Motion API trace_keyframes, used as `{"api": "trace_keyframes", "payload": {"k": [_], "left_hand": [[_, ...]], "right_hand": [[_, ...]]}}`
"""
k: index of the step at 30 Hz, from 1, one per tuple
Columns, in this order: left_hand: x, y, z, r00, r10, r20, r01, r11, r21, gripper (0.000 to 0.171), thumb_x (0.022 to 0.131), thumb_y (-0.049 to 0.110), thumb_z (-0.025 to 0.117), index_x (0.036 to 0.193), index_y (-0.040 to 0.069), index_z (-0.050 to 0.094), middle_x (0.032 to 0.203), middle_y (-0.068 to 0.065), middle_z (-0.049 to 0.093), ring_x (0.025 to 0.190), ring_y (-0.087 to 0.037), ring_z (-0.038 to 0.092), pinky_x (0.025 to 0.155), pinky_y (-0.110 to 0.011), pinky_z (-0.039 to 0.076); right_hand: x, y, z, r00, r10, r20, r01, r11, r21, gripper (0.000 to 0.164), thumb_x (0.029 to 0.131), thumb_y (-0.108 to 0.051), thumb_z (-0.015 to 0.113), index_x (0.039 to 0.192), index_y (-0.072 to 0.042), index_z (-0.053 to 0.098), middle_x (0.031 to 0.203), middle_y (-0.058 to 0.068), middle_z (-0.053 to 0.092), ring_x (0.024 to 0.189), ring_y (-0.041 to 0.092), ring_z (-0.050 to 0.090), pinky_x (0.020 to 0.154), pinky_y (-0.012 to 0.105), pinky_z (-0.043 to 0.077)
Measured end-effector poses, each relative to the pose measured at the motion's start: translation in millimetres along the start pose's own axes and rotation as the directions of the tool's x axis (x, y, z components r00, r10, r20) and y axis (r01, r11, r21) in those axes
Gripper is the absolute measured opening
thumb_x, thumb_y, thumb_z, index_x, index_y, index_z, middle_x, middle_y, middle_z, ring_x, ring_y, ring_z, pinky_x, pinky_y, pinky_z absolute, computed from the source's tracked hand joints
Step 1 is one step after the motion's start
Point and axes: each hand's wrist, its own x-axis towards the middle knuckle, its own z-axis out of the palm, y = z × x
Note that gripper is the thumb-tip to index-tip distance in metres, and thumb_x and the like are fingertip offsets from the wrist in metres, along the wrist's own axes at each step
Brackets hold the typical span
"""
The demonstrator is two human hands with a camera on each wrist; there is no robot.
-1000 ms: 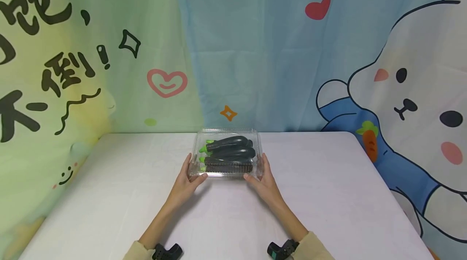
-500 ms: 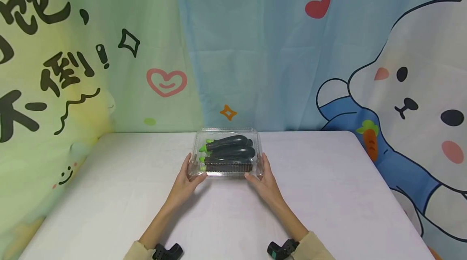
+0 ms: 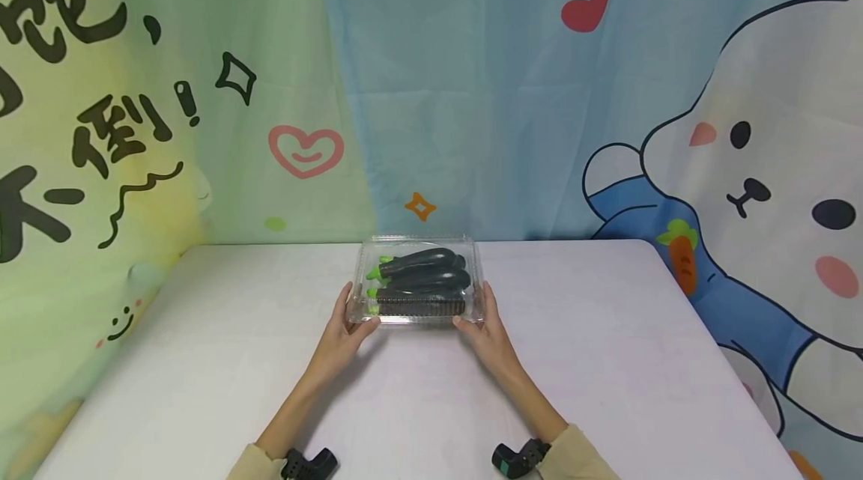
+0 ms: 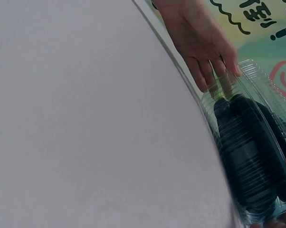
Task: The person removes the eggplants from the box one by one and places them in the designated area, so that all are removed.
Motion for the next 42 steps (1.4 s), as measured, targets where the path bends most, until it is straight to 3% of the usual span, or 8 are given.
{"api": "trace_keyframes", "payload": {"k": [6,14,19,24,30,34,38,42], "left_hand": [[-1.1,1.3,-0.9,1.0,-0.003,0.003,0.003,1.0,0.025,0.092,0.092,0.03,0.066,0.157,0.01,0.004,0.161,-0.016,0.023,0.146,-0.033,0.029,0.119,-0.043,0.027],[-0.1,1.9,-1.5,1.0,-0.024,-0.007,0.024,1.0,-0.008,0.089,0.092,0.024,0.066,0.157,0.013,0.006,0.161,-0.014,0.022,0.147,-0.029,0.028,0.119,-0.038,0.026],[-5.3,15.3,-2.2,0.998,-0.055,0.003,0.055,0.998,-0.023,0.088,0.092,0.018,0.065,0.157,0.011,0.005,0.161,-0.018,0.019,0.147,-0.032,0.026,0.119,-0.039,0.026],[-10.6,29.4,-1.6,0.997,-0.077,0.006,0.077,0.997,-0.018,0.086,0.093,0.017,0.063,0.157,0.011,0.006,0.161,-0.018,0.019,0.147,-0.033,0.025,0.119,-0.041,0.027],[-4.7,10.1,-1.2,0.999,-0.049,0.007,0.049,0.999,-0.009,0.087,0.094,0.024,0.062,0.157,0.016,0.004,0.162,-0.014,0.02,0.145,-0.032,0.031,0.116,-0.042,0.031],[-6.1,10.3,-1.8,0.998,-0.06,0.01,0.06,0.998,0.015,0.088,0.094,0.028,0.061,0.158,0.017,0.001,0.162,-0.014,0.018,0.142,-0.033,0.036,0.115,-0.042,0.034],[-5.4,5.4,-2.4,0.998,-0.064,0.009,0.064,0.997,0.05,0.088,0.095,0.033,0.059,0.157,0.015,-0.001,0.161,-0.017,0.017,0.141,-0.035,0.037,0.115,-0.044,0.033],[-5.7,5.0,-2.4,0.998,-0.067,0.0,0.066,0.995,0.074,0.086,0.096,0.034,0.058,0.158,0.015,0.002,0.162,-0.016,0.017,0.145,-0.035,0.031,0.118,-0.045,0.027]], "right_hand": [[-1,0,-1,1.0,-0.014,0.019,0.014,1.0,-0.011,0.088,0.098,-0.028,0.055,0.156,-0.01,-0.009,0.163,0.018,-0.009,0.15,0.043,0.006,0.118,0.058,0.024],[0,4,-3,0.998,-0.045,0.039,0.045,0.999,0.006,0.087,0.099,-0.027,0.053,0.156,-0.009,-0.01,0.163,0.018,-0.011,0.15,0.043,0.001,0.118,0.059,0.021],[0,7,-5,0.995,-0.07,0.071,0.071,0.997,-0.012,0.084,0.101,-0.028,0.05,0.155,-0.009,-0.012,0.162,0.018,-0.013,0.149,0.044,-0.001,0.118,0.06,0.019],[-1,8,-7,0.994,-0.084,0.077,0.088,0.994,-0.064,0.083,0.101,-0.03,0.048,0.155,-0.009,-0.012,0.162,0.021,-0.011,0.148,0.046,0.008,0.117,0.06,0.023],[-1,8,-8,0.994,-0.087,0.07,0.093,0.992,-0.085,0.081,0.102,-0.03,0.047,0.156,-0.01,-0.011,0.162,0.021,-0.01,0.148,0.046,0.009,0.117,0.06,0.022],[-2,2,-9,0.995,-0.074,0.068,0.081,0.992,-0.1,0.08,0.102,-0.026,0.046,0.155,-0.007,-0.01,0.162,0.022,-0.008,0.149,0.045,0.005,0.117,0.06,0.02],[1,7,-9,0.996,-0.061,0.062,0.067,0.991,-0.114,0.081,0.102,-0.027,0.047,0.155,-0.008,-0.01,0.162,0.022,-0.007,0.147,0.046,0.015,0.115,0.06,0.027],[-1,7,-9,0.996,-0.066,0.053,0.072,0.99,-0.122,0.082,0.101,-0.03,0.049,0.156,-0.009,-0.008,0.163,0.022,-0.004,0.146,0.046,0.018,0.115,0.06,0.029]]}}
